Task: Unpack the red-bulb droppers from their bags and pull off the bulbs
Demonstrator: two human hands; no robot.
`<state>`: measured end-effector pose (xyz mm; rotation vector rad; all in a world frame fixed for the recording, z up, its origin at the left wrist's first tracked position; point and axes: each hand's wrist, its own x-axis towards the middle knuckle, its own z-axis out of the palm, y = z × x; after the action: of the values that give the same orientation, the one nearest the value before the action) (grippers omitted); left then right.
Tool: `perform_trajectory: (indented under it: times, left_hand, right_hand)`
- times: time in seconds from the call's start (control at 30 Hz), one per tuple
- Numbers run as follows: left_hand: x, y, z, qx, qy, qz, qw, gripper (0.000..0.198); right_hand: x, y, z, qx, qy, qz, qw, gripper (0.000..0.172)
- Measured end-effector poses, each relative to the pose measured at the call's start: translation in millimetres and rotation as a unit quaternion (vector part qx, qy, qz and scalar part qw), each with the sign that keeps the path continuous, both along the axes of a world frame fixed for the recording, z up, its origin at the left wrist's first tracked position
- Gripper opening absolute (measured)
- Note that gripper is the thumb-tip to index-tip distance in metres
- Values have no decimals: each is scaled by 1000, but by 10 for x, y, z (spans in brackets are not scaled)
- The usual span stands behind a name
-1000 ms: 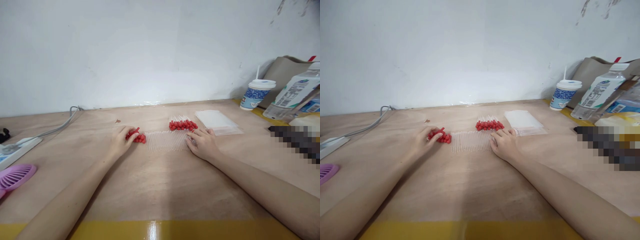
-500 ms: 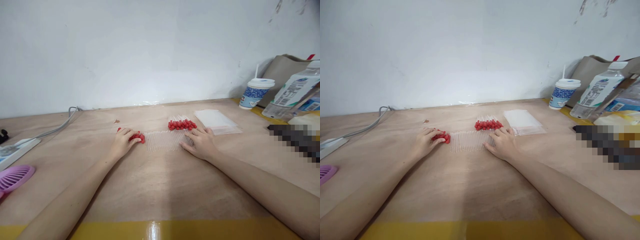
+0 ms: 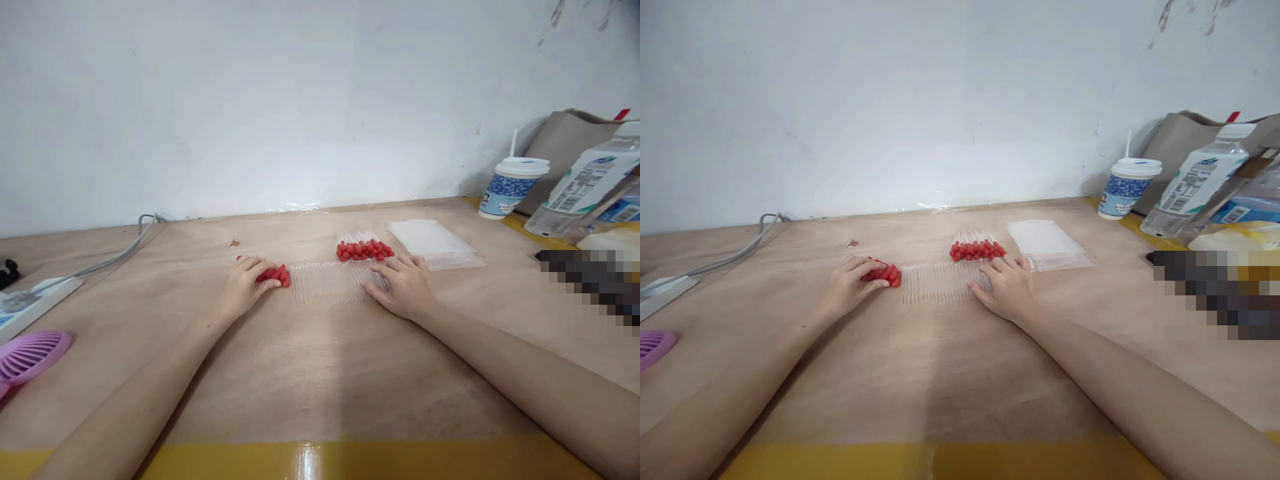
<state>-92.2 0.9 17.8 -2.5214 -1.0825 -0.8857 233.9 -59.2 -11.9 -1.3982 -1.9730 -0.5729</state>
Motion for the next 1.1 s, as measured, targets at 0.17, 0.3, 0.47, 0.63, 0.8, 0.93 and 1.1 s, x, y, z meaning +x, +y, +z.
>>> perform_trajectory:
  times: [0.17, 0.3, 0.47, 0.63, 0.8, 0.93, 1.1]
  left_hand:
    - [25, -3, -6, -23, -4, -8, 1000, 19]
    - [64, -29, 20, -9, -39, 35, 999, 17]
    - [153, -35, 58, -32, -60, 61, 996, 16]
    - [194, 11, 25, -59, -44, 49, 996, 20]
    - [204, 7, 41, -70, -32, 64, 995, 24]
    - [209, -35, 106, -80, -33, 72, 994, 28]
    - [205, -98, 214, -59, -97, 125, 986, 34]
  right_hand:
    - [1, -1, -1, 6, -1, 0, 1000, 35]
    - [3, 5, -8, 8, -4, 0, 1000, 34]
    - [-2, 5, -2, 13, -2, 2, 1000, 32]
    - [-2, 6, -4, 13, -4, 1, 1000, 32]
    - [-3, 3, -2, 8, -3, -2, 1000, 32]
    - [2, 3, -3, 4, 0, 0, 1000, 33]
    - [4, 9, -8, 8, 8, 1, 1000, 33]
